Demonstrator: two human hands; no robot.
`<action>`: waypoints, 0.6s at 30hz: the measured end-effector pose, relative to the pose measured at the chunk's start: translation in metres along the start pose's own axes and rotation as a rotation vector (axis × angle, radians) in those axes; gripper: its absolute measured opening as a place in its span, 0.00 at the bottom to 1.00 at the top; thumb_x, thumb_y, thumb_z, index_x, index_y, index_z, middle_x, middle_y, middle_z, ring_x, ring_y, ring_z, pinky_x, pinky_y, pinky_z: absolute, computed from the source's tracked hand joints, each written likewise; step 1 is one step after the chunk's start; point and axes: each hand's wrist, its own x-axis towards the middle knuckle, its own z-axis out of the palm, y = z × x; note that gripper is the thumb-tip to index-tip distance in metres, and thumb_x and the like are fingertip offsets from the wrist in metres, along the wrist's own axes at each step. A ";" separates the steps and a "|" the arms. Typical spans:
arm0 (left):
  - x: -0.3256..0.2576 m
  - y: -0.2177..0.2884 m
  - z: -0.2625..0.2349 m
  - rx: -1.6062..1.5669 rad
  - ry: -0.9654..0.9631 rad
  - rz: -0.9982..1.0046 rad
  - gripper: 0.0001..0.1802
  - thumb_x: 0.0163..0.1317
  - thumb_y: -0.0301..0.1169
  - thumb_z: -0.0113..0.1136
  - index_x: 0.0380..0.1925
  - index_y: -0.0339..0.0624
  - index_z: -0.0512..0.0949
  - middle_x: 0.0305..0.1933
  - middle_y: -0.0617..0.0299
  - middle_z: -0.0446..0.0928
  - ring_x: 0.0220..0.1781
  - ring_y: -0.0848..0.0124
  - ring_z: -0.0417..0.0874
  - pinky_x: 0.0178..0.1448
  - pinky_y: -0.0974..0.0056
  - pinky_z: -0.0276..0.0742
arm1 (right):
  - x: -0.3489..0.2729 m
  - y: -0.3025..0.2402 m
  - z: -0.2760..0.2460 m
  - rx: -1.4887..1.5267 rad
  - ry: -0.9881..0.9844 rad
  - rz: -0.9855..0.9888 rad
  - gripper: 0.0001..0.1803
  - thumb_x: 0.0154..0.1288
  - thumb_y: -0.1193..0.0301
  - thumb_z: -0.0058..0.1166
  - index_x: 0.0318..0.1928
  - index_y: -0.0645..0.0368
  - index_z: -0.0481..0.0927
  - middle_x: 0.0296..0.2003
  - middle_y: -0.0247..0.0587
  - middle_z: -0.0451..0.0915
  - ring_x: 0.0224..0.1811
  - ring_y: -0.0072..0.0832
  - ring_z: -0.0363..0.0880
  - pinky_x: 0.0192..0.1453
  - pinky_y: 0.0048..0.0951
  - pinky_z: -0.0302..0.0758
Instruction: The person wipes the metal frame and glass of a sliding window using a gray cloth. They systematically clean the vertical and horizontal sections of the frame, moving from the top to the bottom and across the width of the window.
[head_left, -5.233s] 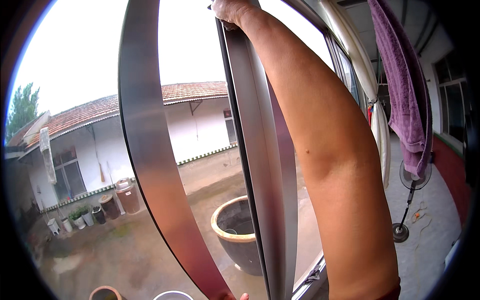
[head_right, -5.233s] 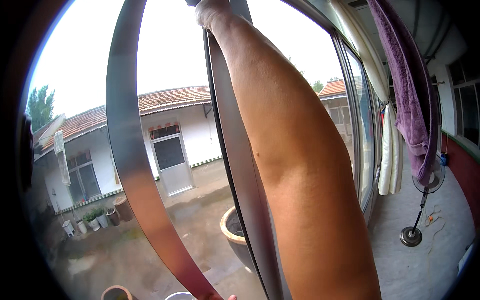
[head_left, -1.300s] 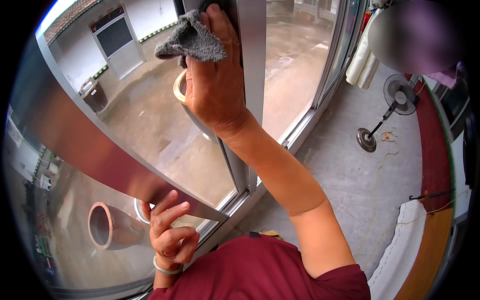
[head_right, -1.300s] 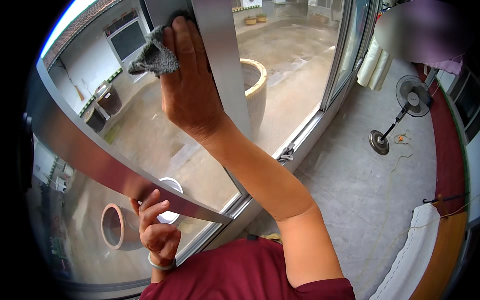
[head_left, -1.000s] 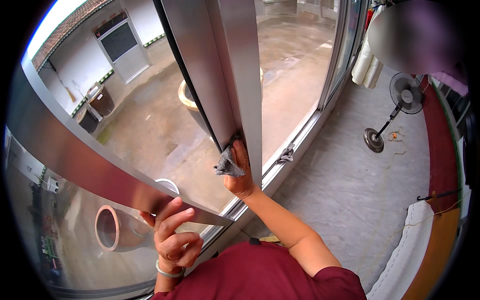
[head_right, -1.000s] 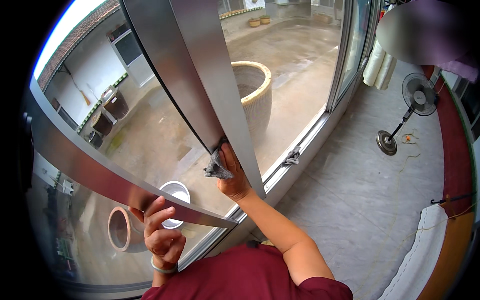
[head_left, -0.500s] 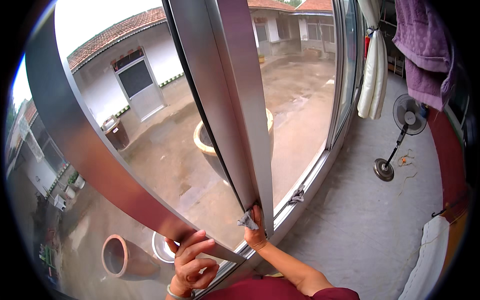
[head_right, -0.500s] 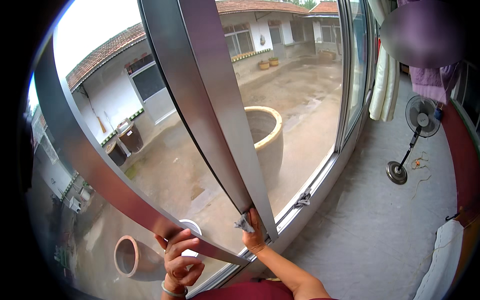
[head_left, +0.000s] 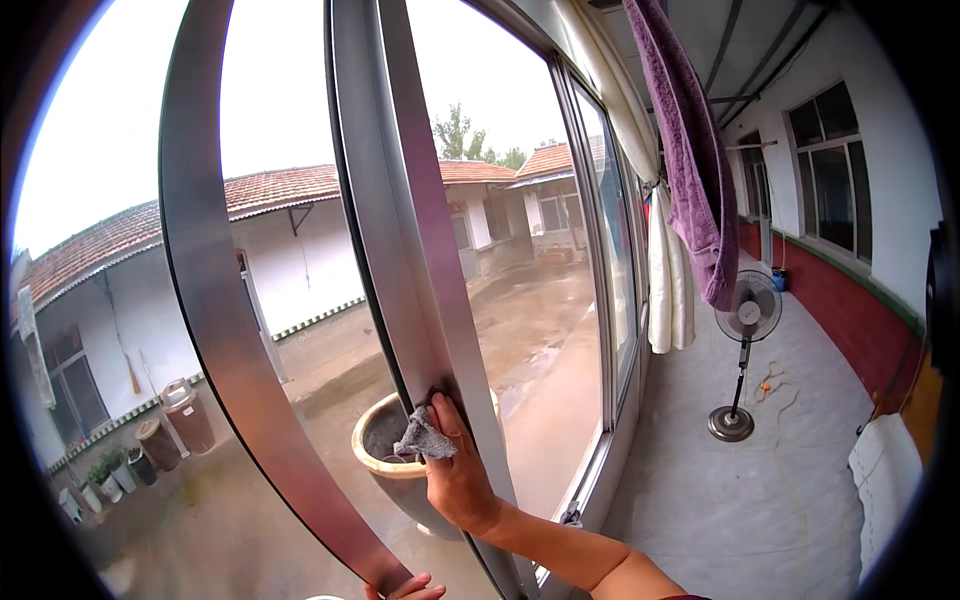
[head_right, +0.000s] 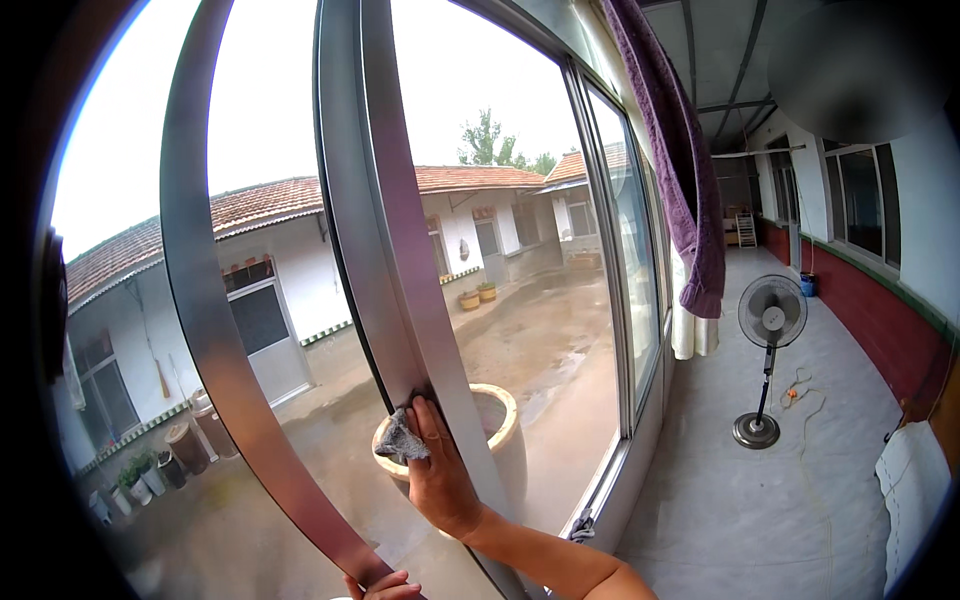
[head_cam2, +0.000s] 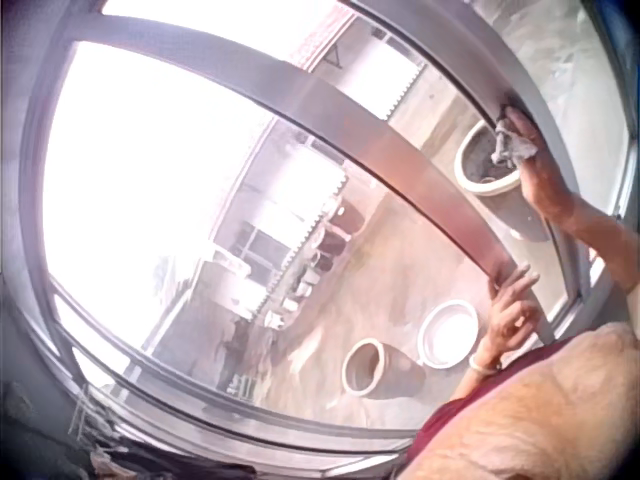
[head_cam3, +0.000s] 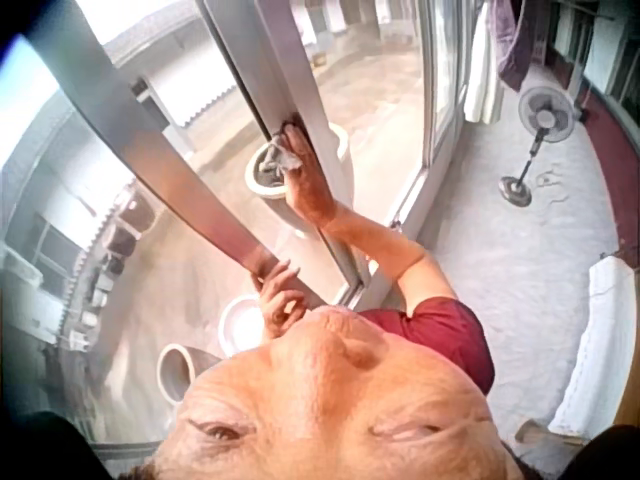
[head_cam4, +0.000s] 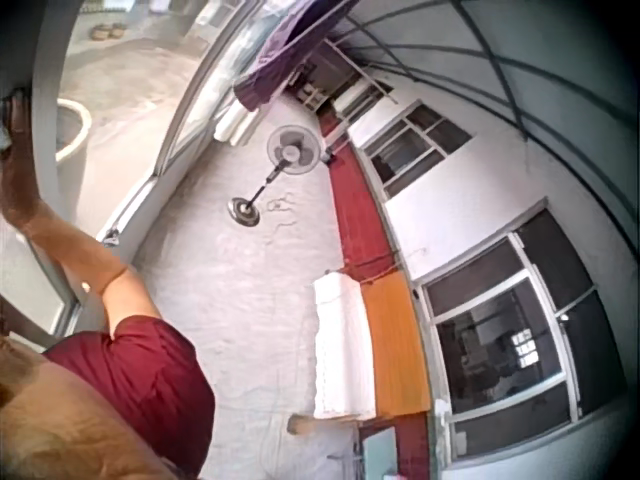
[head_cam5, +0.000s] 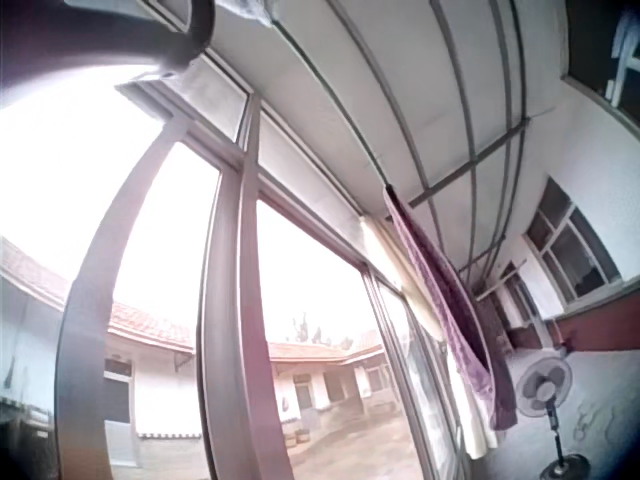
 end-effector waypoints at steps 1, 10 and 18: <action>0.001 0.001 0.001 0.005 0.018 0.004 0.06 0.50 0.31 0.67 0.22 0.44 0.79 0.51 0.50 0.82 0.64 0.49 0.77 0.78 0.39 0.38 | 0.015 -0.003 -0.001 0.033 0.022 0.003 0.29 0.62 0.81 0.49 0.64 0.76 0.65 0.68 0.62 0.60 0.71 0.54 0.62 0.74 0.47 0.61; 0.005 0.017 0.007 -0.005 0.180 -0.001 0.09 0.49 0.33 0.68 0.19 0.43 0.78 0.48 0.48 0.83 0.60 0.50 0.80 0.78 0.40 0.42 | 0.129 -0.008 -0.002 -0.152 0.194 -0.187 0.27 0.63 0.82 0.49 0.63 0.76 0.65 0.66 0.66 0.62 0.69 0.56 0.64 0.73 0.46 0.62; 0.004 0.017 -0.003 0.096 0.222 0.038 0.09 0.50 0.32 0.68 0.25 0.41 0.78 0.50 0.46 0.82 0.59 0.52 0.80 0.74 0.40 0.55 | 0.271 -0.007 0.006 -0.248 0.294 -0.277 0.28 0.65 0.77 0.45 0.64 0.80 0.61 0.64 0.71 0.62 0.68 0.55 0.63 0.75 0.44 0.59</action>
